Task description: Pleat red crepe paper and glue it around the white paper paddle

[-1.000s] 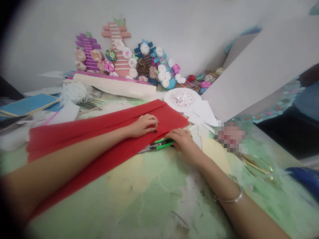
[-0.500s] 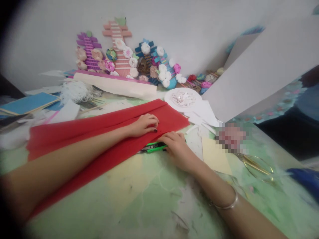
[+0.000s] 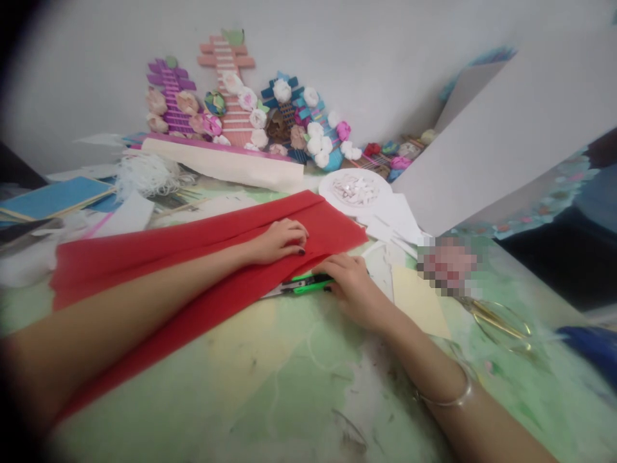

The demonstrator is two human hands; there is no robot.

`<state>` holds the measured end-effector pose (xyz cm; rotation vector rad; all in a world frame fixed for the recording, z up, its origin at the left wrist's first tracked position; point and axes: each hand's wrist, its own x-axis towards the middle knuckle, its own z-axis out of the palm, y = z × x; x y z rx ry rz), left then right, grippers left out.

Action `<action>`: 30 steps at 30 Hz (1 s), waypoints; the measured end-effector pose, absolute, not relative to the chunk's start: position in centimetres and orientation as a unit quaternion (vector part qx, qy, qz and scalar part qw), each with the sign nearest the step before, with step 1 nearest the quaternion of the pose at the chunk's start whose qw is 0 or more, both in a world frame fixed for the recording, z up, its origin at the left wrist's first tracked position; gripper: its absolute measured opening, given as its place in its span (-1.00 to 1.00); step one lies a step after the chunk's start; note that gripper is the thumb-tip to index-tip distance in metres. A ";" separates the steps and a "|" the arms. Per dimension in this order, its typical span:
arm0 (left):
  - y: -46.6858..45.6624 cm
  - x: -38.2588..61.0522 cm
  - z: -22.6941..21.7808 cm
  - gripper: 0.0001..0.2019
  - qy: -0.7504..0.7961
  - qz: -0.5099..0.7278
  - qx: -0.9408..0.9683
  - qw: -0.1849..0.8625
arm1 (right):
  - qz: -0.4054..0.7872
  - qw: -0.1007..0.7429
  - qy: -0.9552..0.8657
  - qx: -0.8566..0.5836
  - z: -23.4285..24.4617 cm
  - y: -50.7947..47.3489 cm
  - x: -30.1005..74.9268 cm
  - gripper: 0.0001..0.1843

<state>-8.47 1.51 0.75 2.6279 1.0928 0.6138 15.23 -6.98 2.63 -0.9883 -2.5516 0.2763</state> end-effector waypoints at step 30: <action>1.5 -8.5 0.7 -0.92 0.374 0.211 0.896 0.113 | 0.089 0.225 -0.910 -0.336 2.5 -8.2 13.3 -0.55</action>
